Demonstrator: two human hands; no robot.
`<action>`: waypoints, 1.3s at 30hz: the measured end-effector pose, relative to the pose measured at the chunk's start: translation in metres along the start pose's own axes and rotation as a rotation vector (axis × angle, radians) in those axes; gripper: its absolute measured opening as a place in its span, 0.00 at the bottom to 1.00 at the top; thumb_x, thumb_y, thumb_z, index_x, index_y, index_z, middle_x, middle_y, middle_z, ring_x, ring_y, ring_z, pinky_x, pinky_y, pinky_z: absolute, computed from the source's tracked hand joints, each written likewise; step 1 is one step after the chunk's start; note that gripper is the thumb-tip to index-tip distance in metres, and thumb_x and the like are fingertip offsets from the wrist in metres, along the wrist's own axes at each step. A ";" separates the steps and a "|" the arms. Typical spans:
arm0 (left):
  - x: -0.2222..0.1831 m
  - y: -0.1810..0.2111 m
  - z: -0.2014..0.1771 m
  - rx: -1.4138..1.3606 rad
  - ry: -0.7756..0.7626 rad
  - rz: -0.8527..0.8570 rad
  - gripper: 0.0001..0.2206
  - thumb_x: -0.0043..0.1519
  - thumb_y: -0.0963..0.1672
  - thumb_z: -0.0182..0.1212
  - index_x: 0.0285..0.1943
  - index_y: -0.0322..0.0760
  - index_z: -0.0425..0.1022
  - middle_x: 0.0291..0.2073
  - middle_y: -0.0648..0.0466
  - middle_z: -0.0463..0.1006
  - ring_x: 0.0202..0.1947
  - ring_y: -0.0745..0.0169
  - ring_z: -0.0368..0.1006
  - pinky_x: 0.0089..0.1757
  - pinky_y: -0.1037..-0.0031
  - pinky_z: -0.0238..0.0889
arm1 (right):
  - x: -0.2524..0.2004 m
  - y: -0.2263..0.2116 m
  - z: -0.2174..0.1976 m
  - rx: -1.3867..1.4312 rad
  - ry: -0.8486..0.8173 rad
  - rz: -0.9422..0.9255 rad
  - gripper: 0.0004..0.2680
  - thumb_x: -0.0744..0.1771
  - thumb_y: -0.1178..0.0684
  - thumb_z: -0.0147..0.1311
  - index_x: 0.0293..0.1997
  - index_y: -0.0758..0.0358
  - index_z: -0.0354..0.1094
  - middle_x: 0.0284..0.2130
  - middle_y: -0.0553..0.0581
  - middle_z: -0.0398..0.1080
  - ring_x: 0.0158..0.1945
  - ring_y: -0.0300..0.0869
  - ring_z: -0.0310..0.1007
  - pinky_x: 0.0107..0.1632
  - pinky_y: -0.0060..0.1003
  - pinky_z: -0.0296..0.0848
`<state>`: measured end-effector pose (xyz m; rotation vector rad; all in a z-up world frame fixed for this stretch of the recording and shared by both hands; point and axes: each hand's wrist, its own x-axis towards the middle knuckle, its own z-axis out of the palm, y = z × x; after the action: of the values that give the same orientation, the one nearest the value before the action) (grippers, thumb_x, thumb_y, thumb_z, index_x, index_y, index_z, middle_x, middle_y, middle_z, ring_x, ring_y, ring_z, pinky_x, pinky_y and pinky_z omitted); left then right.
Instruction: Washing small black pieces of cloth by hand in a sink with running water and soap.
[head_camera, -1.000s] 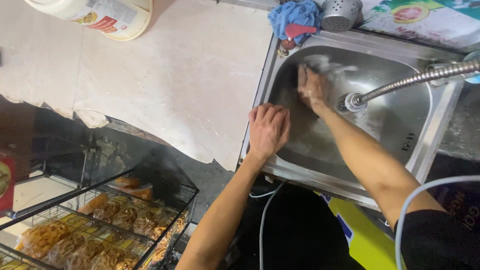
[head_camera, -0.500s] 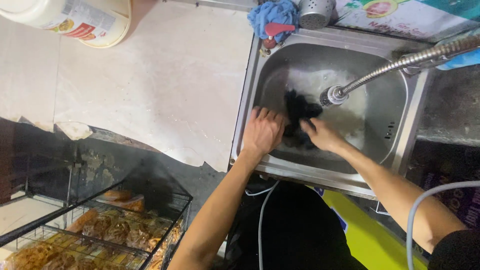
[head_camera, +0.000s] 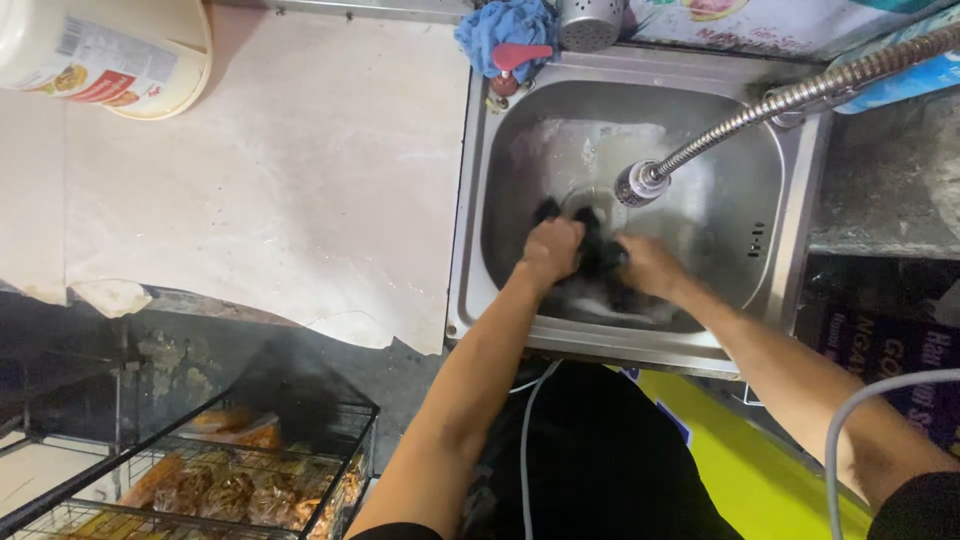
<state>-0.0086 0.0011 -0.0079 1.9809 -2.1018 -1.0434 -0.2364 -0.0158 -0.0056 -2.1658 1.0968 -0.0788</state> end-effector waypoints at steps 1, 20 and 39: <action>-0.001 -0.001 -0.007 0.002 -0.003 0.001 0.18 0.62 0.48 0.64 0.60 0.39 0.73 0.61 0.42 0.72 0.57 0.37 0.73 0.52 0.57 0.71 | 0.011 -0.034 -0.025 0.003 0.002 0.002 0.20 0.60 0.50 0.59 0.55 0.65 0.71 0.35 0.67 0.76 0.38 0.58 0.77 0.42 0.51 0.75; 0.019 -0.027 0.020 -0.047 0.384 -0.119 0.22 0.52 0.40 0.64 0.57 0.32 0.71 0.48 0.33 0.75 0.45 0.31 0.75 0.43 0.51 0.70 | 0.079 -0.031 0.002 -0.361 0.076 0.101 0.22 0.65 0.51 0.54 0.66 0.68 0.63 0.61 0.75 0.57 0.54 0.65 0.65 0.56 0.62 0.66; -0.013 -0.004 -0.014 0.039 -0.368 -0.017 0.23 0.51 0.50 0.72 0.54 0.37 0.81 0.51 0.40 0.81 0.53 0.41 0.77 0.52 0.58 0.71 | 0.013 0.020 -0.069 -0.180 0.304 0.428 0.15 0.72 0.38 0.61 0.47 0.63 0.76 0.41 0.67 0.77 0.48 0.60 0.77 0.54 0.52 0.75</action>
<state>0.0033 0.0077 0.0059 1.9489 -2.2929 -1.4789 -0.2659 -0.0720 0.0308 -2.0655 1.7809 -0.1208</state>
